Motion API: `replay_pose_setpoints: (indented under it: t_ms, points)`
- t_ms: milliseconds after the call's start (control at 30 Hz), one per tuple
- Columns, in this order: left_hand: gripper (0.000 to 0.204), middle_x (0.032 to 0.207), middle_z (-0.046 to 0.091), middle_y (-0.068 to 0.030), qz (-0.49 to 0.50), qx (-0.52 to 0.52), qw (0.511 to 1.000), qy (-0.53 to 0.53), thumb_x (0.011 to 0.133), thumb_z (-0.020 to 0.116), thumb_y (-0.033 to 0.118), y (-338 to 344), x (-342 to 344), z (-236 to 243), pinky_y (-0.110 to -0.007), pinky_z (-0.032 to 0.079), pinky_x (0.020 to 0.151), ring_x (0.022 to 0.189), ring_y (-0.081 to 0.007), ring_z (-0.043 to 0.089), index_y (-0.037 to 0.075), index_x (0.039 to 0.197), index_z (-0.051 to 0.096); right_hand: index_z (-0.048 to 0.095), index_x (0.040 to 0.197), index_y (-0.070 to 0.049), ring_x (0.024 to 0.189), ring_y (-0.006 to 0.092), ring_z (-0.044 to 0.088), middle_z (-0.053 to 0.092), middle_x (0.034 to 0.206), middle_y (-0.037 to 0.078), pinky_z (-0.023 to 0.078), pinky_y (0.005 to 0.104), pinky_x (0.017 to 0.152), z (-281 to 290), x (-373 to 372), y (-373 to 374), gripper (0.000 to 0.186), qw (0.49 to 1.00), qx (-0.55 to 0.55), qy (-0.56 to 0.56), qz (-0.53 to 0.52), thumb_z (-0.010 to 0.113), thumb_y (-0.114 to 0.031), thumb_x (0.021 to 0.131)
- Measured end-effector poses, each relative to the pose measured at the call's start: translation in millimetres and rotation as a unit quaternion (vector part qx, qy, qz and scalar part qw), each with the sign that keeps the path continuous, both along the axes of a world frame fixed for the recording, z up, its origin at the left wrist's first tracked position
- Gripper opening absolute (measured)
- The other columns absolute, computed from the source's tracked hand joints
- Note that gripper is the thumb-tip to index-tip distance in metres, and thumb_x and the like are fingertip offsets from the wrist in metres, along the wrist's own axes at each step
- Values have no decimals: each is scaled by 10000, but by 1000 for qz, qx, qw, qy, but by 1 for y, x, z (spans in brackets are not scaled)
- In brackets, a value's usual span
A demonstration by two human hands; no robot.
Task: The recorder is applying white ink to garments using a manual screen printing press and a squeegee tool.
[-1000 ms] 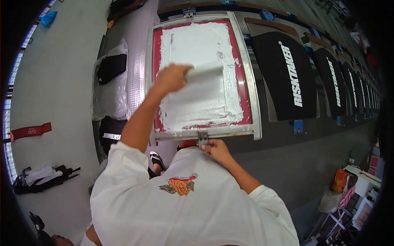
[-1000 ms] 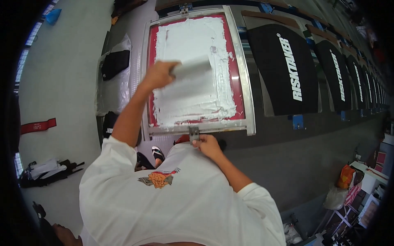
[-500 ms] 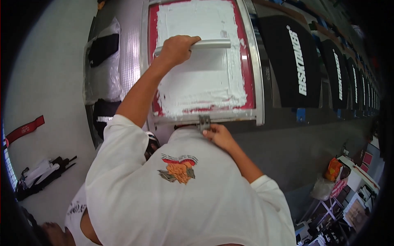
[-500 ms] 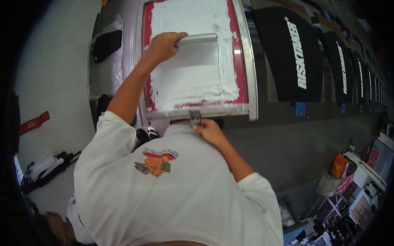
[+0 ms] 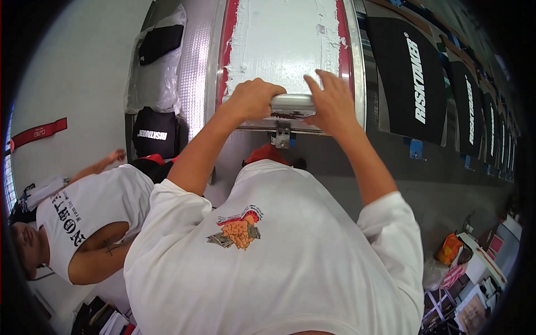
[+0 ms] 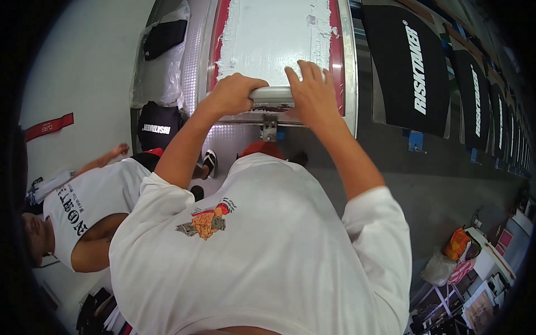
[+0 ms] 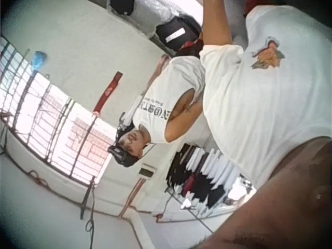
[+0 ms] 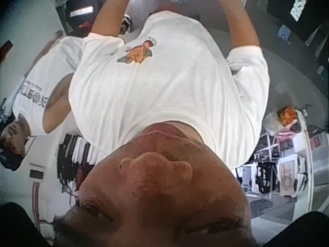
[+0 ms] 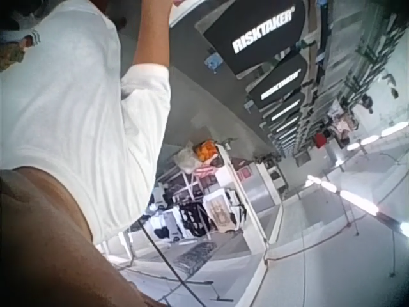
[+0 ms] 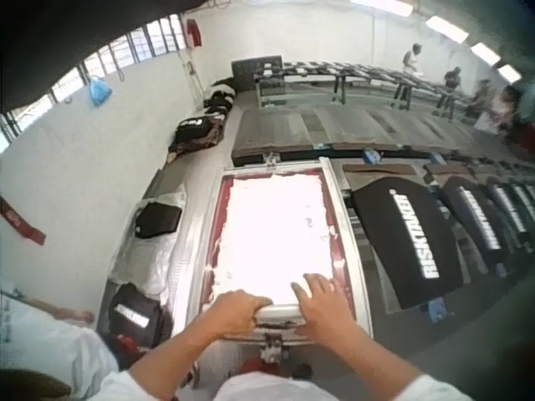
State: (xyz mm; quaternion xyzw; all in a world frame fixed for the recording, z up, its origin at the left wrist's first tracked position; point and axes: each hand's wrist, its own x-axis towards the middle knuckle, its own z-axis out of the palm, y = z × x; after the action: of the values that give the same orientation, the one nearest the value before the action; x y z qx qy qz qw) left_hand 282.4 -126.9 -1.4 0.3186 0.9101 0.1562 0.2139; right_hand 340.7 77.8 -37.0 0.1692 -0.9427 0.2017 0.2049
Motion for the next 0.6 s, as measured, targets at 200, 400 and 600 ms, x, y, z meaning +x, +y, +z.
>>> replay_pose_setpoints:
  t_ms: [200, 400, 600]
  points:
    - [294, 897, 627, -69, 77, -50, 981, 170, 637, 690, 73, -80, 39, -42, -660, 241, 993, 933, -250, 596, 115, 919, 620, 623, 865, -109, 718, 278, 642, 642, 771, 69, 510, 399, 579, -21, 25, -13, 180, 971, 74, -226, -30, 624, -43, 697]
    - [121, 661, 573, -95, 26, 121, 919, 374, 648, 570, 7, -56, -90, -88, -600, 257, 1033, 672, -247, 600, 60, 752, 599, 531, 722, -111, 557, 233, 614, 596, 650, 79, 490, 346, 454, -63, -84, 8, 55, 991, 89, -24, -96, 542, -85, 769]
    - [154, 823, 672, -133, 43, -24, 952, 301, 720, 629, 169, 14, -304, -38, -502, 404, 903, 813, -315, 650, 104, 855, 663, 656, 990, -142, 777, 272, 668, 679, 852, 97, 540, 401, 635, -14, -294, 61, 238, 970, 150, -139, -132, 610, -178, 760]
